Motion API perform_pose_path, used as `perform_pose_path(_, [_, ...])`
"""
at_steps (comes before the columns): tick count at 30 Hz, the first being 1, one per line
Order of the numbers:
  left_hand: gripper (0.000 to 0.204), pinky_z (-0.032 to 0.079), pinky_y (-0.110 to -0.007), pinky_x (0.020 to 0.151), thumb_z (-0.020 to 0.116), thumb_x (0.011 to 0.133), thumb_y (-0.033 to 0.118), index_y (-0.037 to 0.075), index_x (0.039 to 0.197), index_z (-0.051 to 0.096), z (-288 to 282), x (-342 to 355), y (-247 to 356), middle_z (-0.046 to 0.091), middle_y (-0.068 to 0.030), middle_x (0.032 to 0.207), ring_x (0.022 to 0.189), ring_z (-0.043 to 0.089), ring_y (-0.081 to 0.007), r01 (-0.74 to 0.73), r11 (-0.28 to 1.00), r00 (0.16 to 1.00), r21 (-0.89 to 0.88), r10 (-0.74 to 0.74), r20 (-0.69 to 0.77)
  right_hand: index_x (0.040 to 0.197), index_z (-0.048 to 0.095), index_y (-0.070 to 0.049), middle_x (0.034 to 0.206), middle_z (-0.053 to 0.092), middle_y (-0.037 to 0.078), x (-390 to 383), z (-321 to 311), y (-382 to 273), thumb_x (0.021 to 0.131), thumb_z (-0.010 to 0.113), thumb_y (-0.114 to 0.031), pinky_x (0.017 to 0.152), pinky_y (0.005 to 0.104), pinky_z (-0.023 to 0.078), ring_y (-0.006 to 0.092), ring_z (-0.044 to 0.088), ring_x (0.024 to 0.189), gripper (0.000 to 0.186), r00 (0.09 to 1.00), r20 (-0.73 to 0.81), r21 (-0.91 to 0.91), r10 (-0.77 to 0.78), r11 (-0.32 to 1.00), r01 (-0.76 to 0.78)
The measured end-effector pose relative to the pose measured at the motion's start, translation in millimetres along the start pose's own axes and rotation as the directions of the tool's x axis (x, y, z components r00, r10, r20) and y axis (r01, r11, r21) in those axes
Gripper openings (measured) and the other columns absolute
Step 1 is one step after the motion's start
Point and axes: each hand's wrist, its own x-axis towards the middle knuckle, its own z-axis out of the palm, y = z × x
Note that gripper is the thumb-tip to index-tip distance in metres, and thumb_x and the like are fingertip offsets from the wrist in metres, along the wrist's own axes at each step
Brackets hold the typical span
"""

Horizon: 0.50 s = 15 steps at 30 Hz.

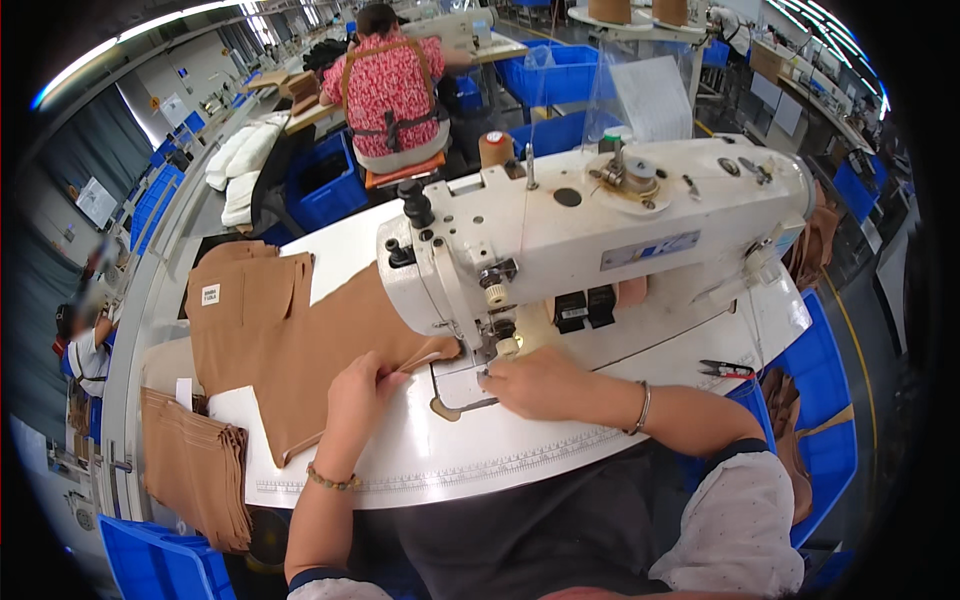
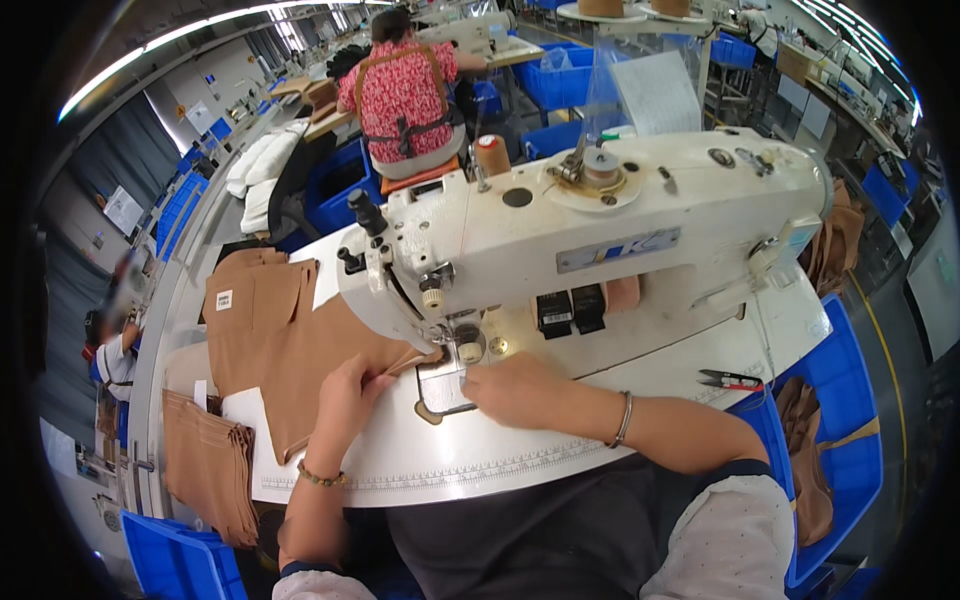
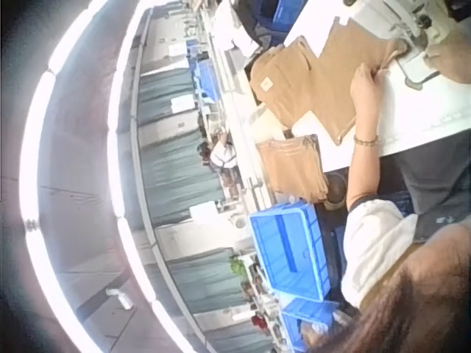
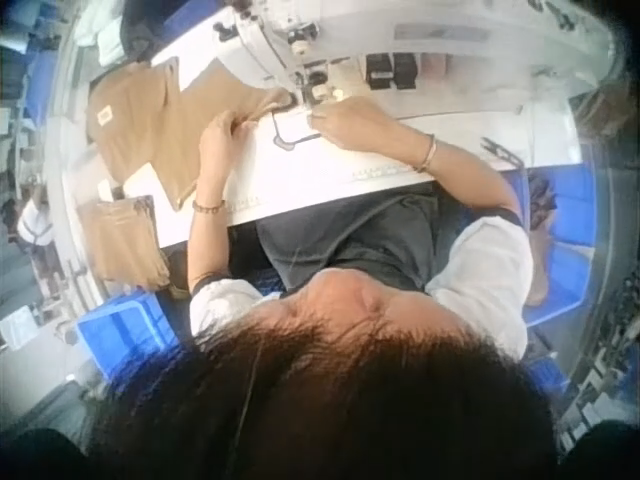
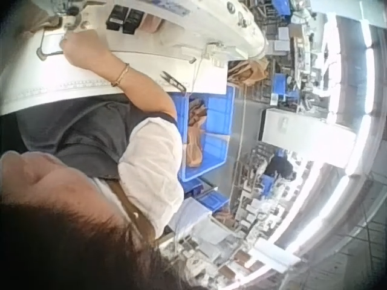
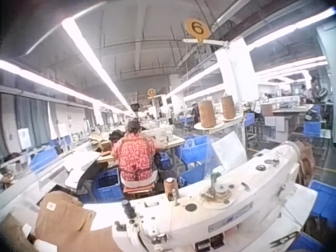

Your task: Sewing pieces of leather together using an industrial sewing machine.

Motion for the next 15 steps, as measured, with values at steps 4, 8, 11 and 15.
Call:
perform_pose_path(4, [0.018,0.05,-0.032,0.06,0.08,0.085,0.012,0.0,0.088,0.067,-31.3,-21.2,13.9,0.067,-0.0129,0.074,0.061,0.062,-0.0212,0.142,0.951,0.977,-0.276,-0.18,-0.119,0.123,0.064,-0.004,0.101,0.067,0.012,-0.7,-16.5,-34.3,0.091,0.068,-0.035,0.07,0.0434,0.056,0.0275,0.071,0.085,0.044,0.995,0.097,0.273,0.036,0.96,-0.061])
perform_pose_path(8, [0.013,0.049,-0.028,0.059,0.079,0.085,0.007,-0.001,0.09,0.07,-70.9,-52.1,76.0,0.066,-0.0078,0.072,0.061,0.059,-0.0133,0.044,0.835,0.955,-0.548,-0.196,-0.222,0.158,0.015,-0.002,0.143,0.047,0.027,15.6,-28.2,-93.9,0.081,0.075,-0.064,0.083,0.0414,0.056,0.034,0.068,0.101,0.115,0.993,-0.013,0.647,0.118,0.758,-0.082])
perform_pose_path(11, [0.014,0.049,-0.025,0.06,0.08,0.085,0.007,0.0,0.091,0.068,-89.8,-73.9,106.1,0.065,-0.0046,0.073,0.063,0.059,-0.0114,-0.109,0.901,0.96,-0.42,-0.013,-0.278,0.157,0.017,-0.002,0.147,0.042,0.027,24.8,-40.8,-130.6,0.082,0.081,-0.045,0.082,0.0392,0.056,0.0344,0.065,0.108,0.108,0.967,-0.138,0.774,0.215,0.633,-0.03])
perform_pose_path(15, [0.017,0.044,-0.022,0.058,0.078,0.088,0.006,0.001,0.088,0.061,-112.9,-90.6,97.8,0.063,-0.0014,0.07,0.062,0.054,-0.007,-0.126,0.876,0.916,-0.466,-0.078,-0.395,0.154,0.031,-0.007,0.153,0.04,0.021,24.2,-48.7,-129.3,0.082,0.07,0.002,0.081,0.0354,0.056,0.0341,0.06,0.12,0.083,0.883,-0.34,0.767,0.322,0.639,0.062])
